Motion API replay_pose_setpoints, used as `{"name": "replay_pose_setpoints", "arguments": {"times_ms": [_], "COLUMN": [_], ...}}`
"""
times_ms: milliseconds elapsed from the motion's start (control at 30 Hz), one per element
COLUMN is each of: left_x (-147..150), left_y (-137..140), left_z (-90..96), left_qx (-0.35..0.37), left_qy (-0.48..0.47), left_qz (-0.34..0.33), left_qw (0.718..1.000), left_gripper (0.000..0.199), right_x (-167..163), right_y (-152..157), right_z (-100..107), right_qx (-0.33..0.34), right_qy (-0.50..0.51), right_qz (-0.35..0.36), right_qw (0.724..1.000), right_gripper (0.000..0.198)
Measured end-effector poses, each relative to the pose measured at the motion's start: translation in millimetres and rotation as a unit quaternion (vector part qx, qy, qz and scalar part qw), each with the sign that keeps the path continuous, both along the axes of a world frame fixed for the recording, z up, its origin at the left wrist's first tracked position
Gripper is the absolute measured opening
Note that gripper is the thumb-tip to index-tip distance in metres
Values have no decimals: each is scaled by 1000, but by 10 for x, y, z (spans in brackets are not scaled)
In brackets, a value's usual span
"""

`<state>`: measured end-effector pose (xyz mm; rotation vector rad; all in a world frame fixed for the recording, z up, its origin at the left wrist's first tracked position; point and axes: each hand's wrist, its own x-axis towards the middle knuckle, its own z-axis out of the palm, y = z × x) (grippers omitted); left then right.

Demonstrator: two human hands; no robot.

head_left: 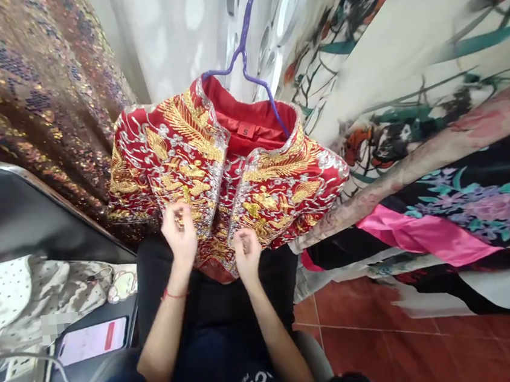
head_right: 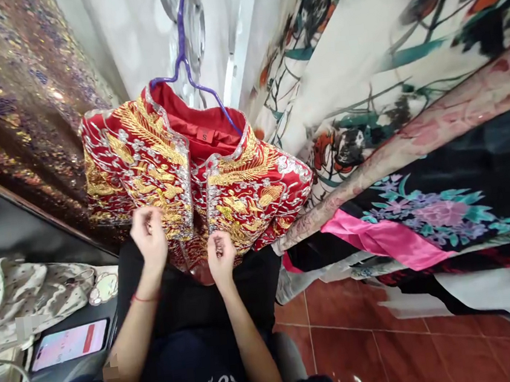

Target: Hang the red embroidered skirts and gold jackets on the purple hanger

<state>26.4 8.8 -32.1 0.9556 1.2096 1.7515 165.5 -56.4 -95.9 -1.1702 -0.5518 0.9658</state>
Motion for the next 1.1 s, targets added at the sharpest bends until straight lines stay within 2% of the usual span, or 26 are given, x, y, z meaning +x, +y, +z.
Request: {"name": "replay_pose_setpoints", "arguments": {"times_ms": [33,67,167,267,433,500,600,767,833,933,1033,1100], "left_x": [74,145,319,390,301,253,209,135,96,66,86,111], "left_y": [-86,-152,-222,-142,20,36,1,-151,-215,-274,-276,-261], "left_z": [-278,-533,-1105,-1417,-1681,-1750,-1801,-1747,-1697,-1599,-1467,-1360], "left_qx": [-129,-192,-279,-312,-296,-296,-303,-327,-341,-364,-388,-401], "left_qy": [-128,-171,-248,-302,-337,-348,-363,-366,-363,-359,-364,-377], "left_qz": [-45,-61,-76,-53,18,13,-34,-131,-157,-194,-235,-261], "left_qw": [982,964,925,899,893,889,880,862,853,838,813,793], "left_gripper": [7,10,8,8,13,14,14,21,25,25,10,21], "right_x": [-93,-158,-219,-192,-180,-214,-299,-364,-355,-363,-408,-429], "right_y": [2,20,122,200,211,194,144,54,39,16,-30,-62], "right_z": [-197,-370,-769,-1024,-1248,-1293,-1323,-1275,-1217,-1080,-901,-781], "right_qx": [-47,-79,-165,-216,-234,-240,-244,-232,-218,-192,-159,-138], "right_qy": [54,86,175,236,284,289,294,296,295,295,289,278], "right_qz": [22,26,38,38,12,11,24,19,7,4,12,15], "right_qw": [997,993,970,947,930,927,924,927,930,936,944,950], "right_gripper": [21,21,25,25,37,37,37,22,18,23,22,21]}}
